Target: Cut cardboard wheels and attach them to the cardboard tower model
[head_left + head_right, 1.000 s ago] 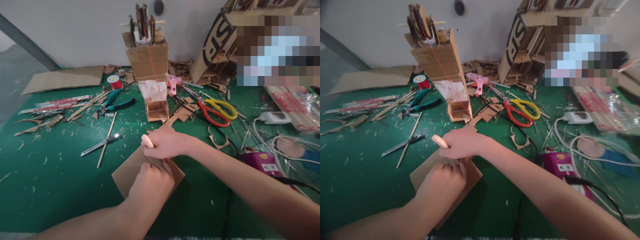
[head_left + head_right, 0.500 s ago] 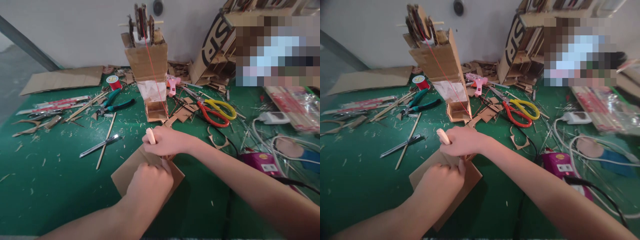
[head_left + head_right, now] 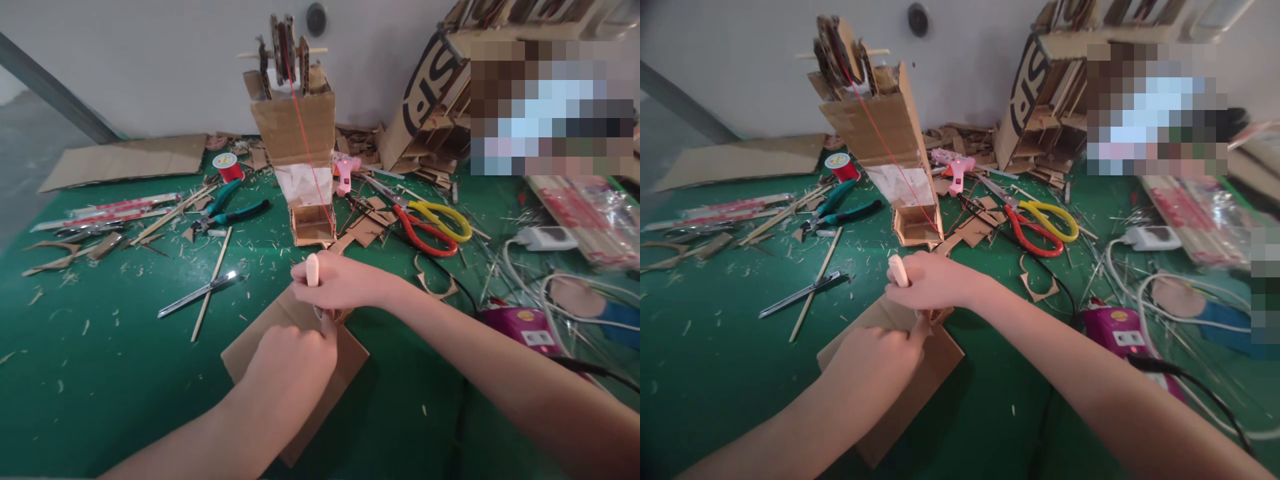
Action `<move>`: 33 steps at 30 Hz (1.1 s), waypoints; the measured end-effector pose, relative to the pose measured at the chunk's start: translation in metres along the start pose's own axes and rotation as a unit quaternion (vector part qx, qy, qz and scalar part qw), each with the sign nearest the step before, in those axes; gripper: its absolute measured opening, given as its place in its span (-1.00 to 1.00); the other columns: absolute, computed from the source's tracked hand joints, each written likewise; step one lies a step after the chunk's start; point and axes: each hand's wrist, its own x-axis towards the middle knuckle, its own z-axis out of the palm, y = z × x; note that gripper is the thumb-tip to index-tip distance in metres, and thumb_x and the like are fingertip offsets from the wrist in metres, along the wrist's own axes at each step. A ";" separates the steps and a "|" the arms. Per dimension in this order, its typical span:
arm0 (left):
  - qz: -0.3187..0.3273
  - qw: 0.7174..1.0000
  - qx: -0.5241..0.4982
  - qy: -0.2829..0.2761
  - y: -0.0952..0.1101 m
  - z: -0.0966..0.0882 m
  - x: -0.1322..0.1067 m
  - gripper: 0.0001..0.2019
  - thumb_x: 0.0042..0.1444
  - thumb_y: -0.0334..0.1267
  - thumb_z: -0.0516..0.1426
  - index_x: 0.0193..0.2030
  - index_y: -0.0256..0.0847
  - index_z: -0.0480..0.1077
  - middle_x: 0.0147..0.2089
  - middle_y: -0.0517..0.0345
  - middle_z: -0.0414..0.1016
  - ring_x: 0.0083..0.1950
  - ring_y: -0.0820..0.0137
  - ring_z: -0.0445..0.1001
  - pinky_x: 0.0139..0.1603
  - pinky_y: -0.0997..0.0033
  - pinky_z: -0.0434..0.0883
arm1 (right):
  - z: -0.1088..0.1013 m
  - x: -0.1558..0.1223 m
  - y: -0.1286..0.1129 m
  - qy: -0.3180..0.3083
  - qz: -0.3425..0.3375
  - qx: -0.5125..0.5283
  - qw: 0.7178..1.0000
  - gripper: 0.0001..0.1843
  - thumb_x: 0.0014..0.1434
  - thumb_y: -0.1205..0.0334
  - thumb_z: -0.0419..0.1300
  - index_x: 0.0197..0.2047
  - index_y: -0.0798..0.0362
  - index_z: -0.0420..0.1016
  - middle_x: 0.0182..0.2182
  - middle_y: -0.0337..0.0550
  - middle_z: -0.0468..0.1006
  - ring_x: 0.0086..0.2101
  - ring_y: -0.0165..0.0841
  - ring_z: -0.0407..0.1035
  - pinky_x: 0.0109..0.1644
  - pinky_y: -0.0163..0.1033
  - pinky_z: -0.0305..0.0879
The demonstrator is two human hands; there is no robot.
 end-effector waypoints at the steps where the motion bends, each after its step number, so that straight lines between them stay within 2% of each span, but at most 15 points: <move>1: -0.002 1.000 -0.002 -0.005 0.000 -0.001 0.000 -0.36 -0.02 -0.51 0.18 0.26 -0.51 0.22 -0.65 0.20 0.43 -0.67 0.35 0.43 -0.75 0.43 0.04 | 0.000 0.000 0.000 -0.001 0.004 -0.012 1.000 -0.70 0.15 0.28 0.00 -0.59 0.06 0.06 -0.64 -0.35 0.14 -0.56 -0.49 0.01 -0.46 -0.29 -0.12; 7: -0.018 1.000 -0.007 -0.025 0.001 -0.008 0.001 -0.32 0.00 -0.54 0.16 0.32 -0.48 0.14 -0.65 0.24 0.43 -0.68 0.40 0.41 -0.73 0.46 0.06 | -0.012 -0.009 -0.007 0.105 0.026 -0.070 0.992 -0.67 0.19 0.28 0.01 -0.60 0.05 0.07 -0.65 -0.35 0.10 -0.56 -0.49 -0.03 -0.45 -0.27 -0.14; 9: -0.021 0.999 -0.017 -0.021 0.001 -0.006 0.000 -0.32 0.01 -0.53 0.16 0.32 -0.46 0.14 -0.64 0.25 0.44 -0.68 0.42 0.41 -0.71 0.47 0.07 | -0.016 -0.020 -0.010 0.165 0.043 -0.064 0.983 -0.66 0.23 0.23 0.02 -0.57 0.05 0.11 -0.64 -0.34 0.17 -0.57 -0.50 0.01 -0.45 -0.30 -0.11; 11: -0.027 0.999 -0.020 0.004 0.001 -0.003 -0.001 -0.36 0.04 -0.50 0.15 0.31 -0.44 0.15 -0.64 0.26 0.44 -0.69 0.43 0.39 -0.70 0.48 0.09 | -0.018 -0.034 -0.009 0.243 0.072 -0.075 0.964 -0.69 0.25 0.14 0.05 -0.51 0.05 0.19 -0.61 -0.33 0.28 -0.57 -0.50 0.10 -0.46 -0.32 -0.07; 13: -0.032 0.998 -0.016 0.060 -0.001 0.003 -0.001 -0.46 0.10 -0.46 0.12 0.26 -0.41 0.23 -0.63 0.25 0.44 -0.67 0.42 0.40 -0.68 0.46 0.12 | -0.016 -0.051 -0.005 0.313 0.097 -0.080 0.941 -0.74 0.26 0.10 0.07 -0.43 0.04 0.27 -0.56 -0.31 0.38 -0.56 -0.49 0.19 -0.47 -0.34 -0.02; 14: -0.033 0.995 -0.015 0.097 -0.002 0.005 0.000 -0.52 0.13 -0.43 0.11 0.22 -0.39 0.28 -0.60 0.23 0.45 -0.64 0.40 0.42 -0.67 0.44 0.16 | -0.015 -0.060 -0.002 0.324 0.107 -0.088 0.936 -0.75 0.26 0.11 0.08 -0.41 0.04 0.30 -0.56 -0.31 0.39 -0.57 -0.48 0.21 -0.46 -0.35 0.02; 16: -0.034 0.985 -0.018 0.169 -0.004 0.009 0.002 -0.65 0.16 -0.39 0.10 0.10 -0.31 0.39 -0.51 0.19 0.49 -0.56 0.37 0.47 -0.60 0.39 0.25 | -0.009 -0.076 0.003 0.313 0.115 -0.111 0.936 -0.81 0.25 0.15 0.10 -0.36 0.04 0.36 -0.54 -0.28 0.42 -0.55 -0.45 0.28 -0.46 -0.35 0.08; 17: -0.035 0.980 -0.021 0.197 -0.006 0.010 0.003 -0.72 0.17 -0.37 0.10 0.02 -0.26 0.43 -0.47 0.19 0.50 -0.52 0.35 0.48 -0.57 0.37 0.27 | -0.005 -0.084 0.006 0.298 0.121 -0.121 0.939 -0.86 0.24 0.16 0.12 -0.27 0.04 0.40 -0.45 -0.24 0.48 -0.50 -0.41 0.34 -0.44 -0.34 0.13; 19: -0.042 0.971 -0.025 0.232 -0.008 0.009 0.006 -0.85 0.19 -0.34 0.10 -0.16 -0.17 0.47 -0.44 0.21 0.47 -0.49 0.35 0.47 -0.53 0.35 0.28 | 0.003 -0.095 0.012 0.285 0.132 -0.149 0.938 -0.79 0.22 0.16 0.15 -0.10 0.03 0.41 -0.28 -0.13 0.53 -0.40 -0.33 0.42 -0.37 -0.30 0.23; 21: -0.050 0.967 -0.024 0.250 -0.012 0.008 0.007 -0.86 0.21 -0.32 0.08 -0.31 -0.14 0.45 -0.46 0.23 0.42 -0.49 0.36 0.45 -0.53 0.35 0.25 | 0.012 -0.102 0.017 0.278 0.143 -0.162 0.936 -0.72 0.22 0.16 0.15 -0.01 0.03 0.39 -0.21 -0.09 0.53 -0.31 -0.27 0.46 -0.29 -0.25 0.31; 24: -0.063 0.960 -0.019 0.274 -0.020 0.007 0.007 -0.79 0.23 -0.29 0.05 -0.41 -0.15 0.43 -0.49 0.25 0.38 -0.51 0.40 0.42 -0.53 0.37 0.20 | 0.021 -0.105 0.024 0.267 0.161 -0.171 0.935 -0.69 0.24 0.18 0.12 0.04 0.04 0.36 -0.21 -0.10 0.51 -0.31 -0.27 0.47 -0.26 -0.21 0.36; 26: -0.090 0.959 -0.004 0.270 -0.030 0.009 0.004 -0.76 0.24 -0.30 0.04 -0.44 -0.16 0.43 -0.51 0.25 0.36 -0.52 0.42 0.40 -0.54 0.38 0.17 | 0.024 -0.105 0.028 0.260 0.170 -0.188 0.932 -0.67 0.26 0.19 0.09 0.07 0.06 0.35 -0.21 -0.09 0.50 -0.33 -0.30 0.46 -0.29 -0.22 0.38; 29: -0.159 0.966 0.030 0.202 -0.048 0.013 -0.001 -0.74 0.27 -0.27 0.00 -0.36 -0.16 0.48 -0.46 0.21 0.41 -0.48 0.38 0.44 -0.55 0.37 0.12 | 0.025 -0.106 0.030 0.234 0.155 -0.248 0.927 -0.59 0.24 0.17 0.11 0.14 0.07 0.32 -0.14 -0.05 0.49 -0.23 -0.24 0.44 -0.31 -0.21 0.38; 31: -0.196 0.965 0.025 0.171 -0.056 0.015 -0.004 -0.72 0.29 -0.19 -0.02 -0.26 -0.15 0.50 -0.39 0.18 0.46 -0.44 0.35 0.47 -0.53 0.37 0.14 | 0.024 -0.107 0.028 0.204 0.133 -0.283 0.928 -0.40 0.16 0.03 0.20 0.21 0.07 0.26 -0.07 -0.01 0.46 -0.14 -0.16 0.39 -0.32 -0.18 0.38; 33: -0.224 0.959 0.005 0.172 -0.057 0.016 -0.005 -0.69 0.29 -0.06 -0.02 -0.16 -0.13 0.50 -0.30 0.16 0.50 -0.40 0.34 0.49 -0.51 0.38 0.18 | 0.023 -0.107 0.025 0.186 0.121 -0.295 0.929 -0.19 0.05 -0.14 0.24 0.27 0.08 0.18 -0.01 0.03 0.43 -0.09 -0.10 0.36 -0.34 -0.15 0.38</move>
